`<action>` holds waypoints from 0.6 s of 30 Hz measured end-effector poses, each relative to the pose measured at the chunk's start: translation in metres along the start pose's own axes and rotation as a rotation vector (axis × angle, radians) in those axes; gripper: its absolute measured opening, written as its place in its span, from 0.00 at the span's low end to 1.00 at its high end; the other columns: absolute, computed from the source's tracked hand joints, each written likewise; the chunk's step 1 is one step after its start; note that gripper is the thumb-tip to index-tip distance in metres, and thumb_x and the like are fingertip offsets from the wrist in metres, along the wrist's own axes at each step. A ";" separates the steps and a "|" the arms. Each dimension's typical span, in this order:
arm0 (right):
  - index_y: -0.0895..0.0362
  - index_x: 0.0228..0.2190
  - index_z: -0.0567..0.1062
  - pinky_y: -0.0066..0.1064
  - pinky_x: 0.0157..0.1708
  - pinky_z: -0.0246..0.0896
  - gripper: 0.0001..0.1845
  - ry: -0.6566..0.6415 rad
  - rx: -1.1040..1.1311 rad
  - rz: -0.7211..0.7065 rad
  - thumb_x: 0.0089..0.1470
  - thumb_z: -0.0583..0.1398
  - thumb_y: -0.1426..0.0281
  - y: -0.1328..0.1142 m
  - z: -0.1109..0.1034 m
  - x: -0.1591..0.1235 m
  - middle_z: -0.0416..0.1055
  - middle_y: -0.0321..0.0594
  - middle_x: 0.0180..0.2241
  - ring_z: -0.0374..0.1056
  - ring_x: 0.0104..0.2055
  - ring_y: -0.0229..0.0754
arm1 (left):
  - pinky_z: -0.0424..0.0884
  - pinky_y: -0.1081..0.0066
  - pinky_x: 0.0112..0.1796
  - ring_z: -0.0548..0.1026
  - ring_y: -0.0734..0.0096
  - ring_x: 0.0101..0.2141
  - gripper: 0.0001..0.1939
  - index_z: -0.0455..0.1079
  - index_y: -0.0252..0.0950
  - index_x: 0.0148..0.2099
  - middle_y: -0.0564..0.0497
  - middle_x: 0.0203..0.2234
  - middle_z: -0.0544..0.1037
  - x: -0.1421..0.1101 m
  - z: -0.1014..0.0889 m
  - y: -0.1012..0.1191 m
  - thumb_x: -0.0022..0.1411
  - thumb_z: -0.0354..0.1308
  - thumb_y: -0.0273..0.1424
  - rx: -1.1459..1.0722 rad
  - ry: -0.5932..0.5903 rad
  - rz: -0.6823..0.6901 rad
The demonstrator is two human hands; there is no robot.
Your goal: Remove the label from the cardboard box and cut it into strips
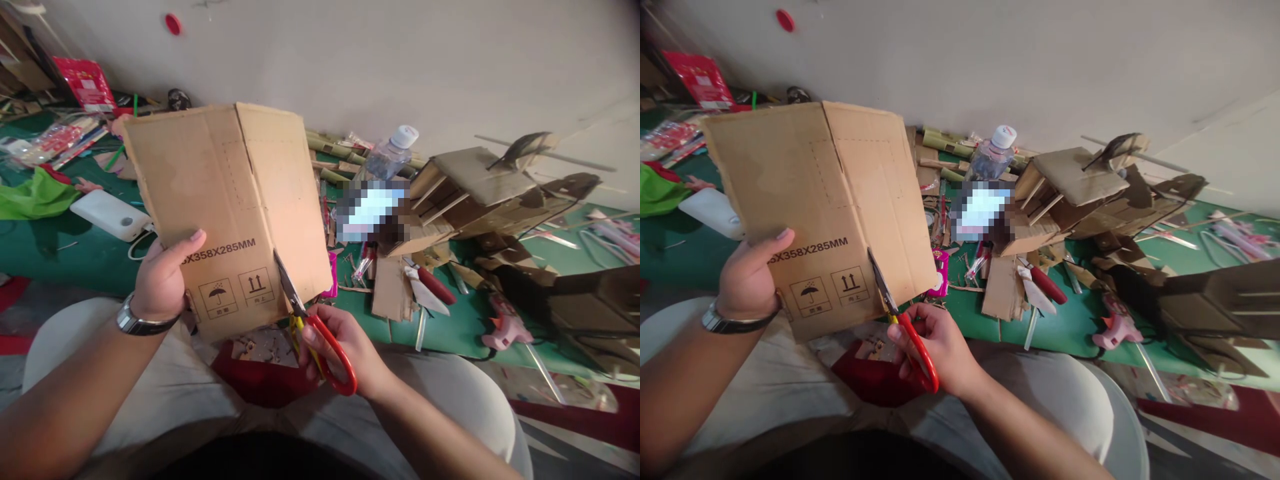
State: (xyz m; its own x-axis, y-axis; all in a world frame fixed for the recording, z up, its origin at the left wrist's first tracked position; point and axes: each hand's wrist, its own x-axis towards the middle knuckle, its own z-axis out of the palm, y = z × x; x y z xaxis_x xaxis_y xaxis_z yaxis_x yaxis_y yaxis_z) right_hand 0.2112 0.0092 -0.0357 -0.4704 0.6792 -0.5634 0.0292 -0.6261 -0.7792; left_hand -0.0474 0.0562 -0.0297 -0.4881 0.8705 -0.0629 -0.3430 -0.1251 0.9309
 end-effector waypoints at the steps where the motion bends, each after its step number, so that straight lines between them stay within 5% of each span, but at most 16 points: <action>1: 0.57 0.32 0.68 0.22 0.16 0.62 0.35 -0.009 -0.003 0.012 0.45 0.72 0.41 0.000 0.000 0.000 0.76 0.36 0.22 0.70 0.18 0.35 | 0.73 0.62 0.59 0.79 0.53 0.54 0.13 0.83 0.35 0.42 0.49 0.45 0.86 0.001 -0.001 -0.001 0.54 0.75 0.30 0.005 0.003 0.009; 10: 0.62 0.42 0.76 0.22 0.15 0.63 0.38 -0.317 0.133 0.079 0.53 0.65 0.38 0.014 0.000 0.006 0.74 0.36 0.22 0.69 0.16 0.34 | 0.75 0.63 0.57 0.82 0.57 0.49 0.16 0.84 0.39 0.45 0.50 0.40 0.87 0.006 -0.012 -0.015 0.52 0.75 0.31 0.019 -0.004 0.040; 18: 0.57 0.28 0.69 0.21 0.11 0.58 0.34 -0.326 0.052 0.028 0.51 0.67 0.38 0.026 0.005 0.003 0.71 0.34 0.16 0.62 0.11 0.33 | 0.75 0.59 0.59 0.83 0.56 0.48 0.14 0.85 0.41 0.44 0.51 0.39 0.87 0.004 -0.015 -0.015 0.53 0.75 0.33 0.052 -0.012 -0.003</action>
State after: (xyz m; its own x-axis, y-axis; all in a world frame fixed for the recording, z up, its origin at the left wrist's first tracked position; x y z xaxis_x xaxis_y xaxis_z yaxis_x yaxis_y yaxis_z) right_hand 0.2061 -0.0070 -0.0562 -0.7280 0.5082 -0.4602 0.0050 -0.6674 -0.7447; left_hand -0.0564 0.0548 -0.0495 -0.4770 0.8767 -0.0619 -0.3021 -0.0973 0.9483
